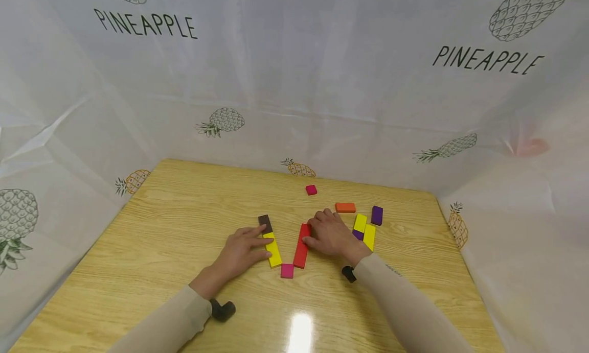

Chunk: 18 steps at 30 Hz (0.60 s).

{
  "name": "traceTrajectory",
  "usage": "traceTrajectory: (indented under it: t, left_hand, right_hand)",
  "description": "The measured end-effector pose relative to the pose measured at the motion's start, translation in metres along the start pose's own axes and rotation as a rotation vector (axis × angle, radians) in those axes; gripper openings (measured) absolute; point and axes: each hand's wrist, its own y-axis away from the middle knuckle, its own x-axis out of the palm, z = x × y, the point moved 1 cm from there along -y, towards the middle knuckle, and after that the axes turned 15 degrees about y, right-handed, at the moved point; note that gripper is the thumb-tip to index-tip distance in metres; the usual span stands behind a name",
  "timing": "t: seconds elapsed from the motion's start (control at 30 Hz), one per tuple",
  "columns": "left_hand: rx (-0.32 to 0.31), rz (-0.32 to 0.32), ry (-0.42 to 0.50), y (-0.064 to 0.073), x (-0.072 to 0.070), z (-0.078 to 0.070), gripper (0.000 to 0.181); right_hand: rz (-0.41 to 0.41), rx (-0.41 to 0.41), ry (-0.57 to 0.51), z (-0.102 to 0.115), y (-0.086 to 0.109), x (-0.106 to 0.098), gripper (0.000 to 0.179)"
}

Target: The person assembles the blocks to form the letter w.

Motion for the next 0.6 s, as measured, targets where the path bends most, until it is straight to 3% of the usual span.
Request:
traceTrajectory:
  t: [0.6]
  left_hand:
    - [-0.009, 0.000, -0.001, -0.0006, 0.0009, 0.0006, 0.039]
  right_hand:
    - [-0.013, -0.013, -0.006, 0.0003, 0.0017, -0.0014, 0.048]
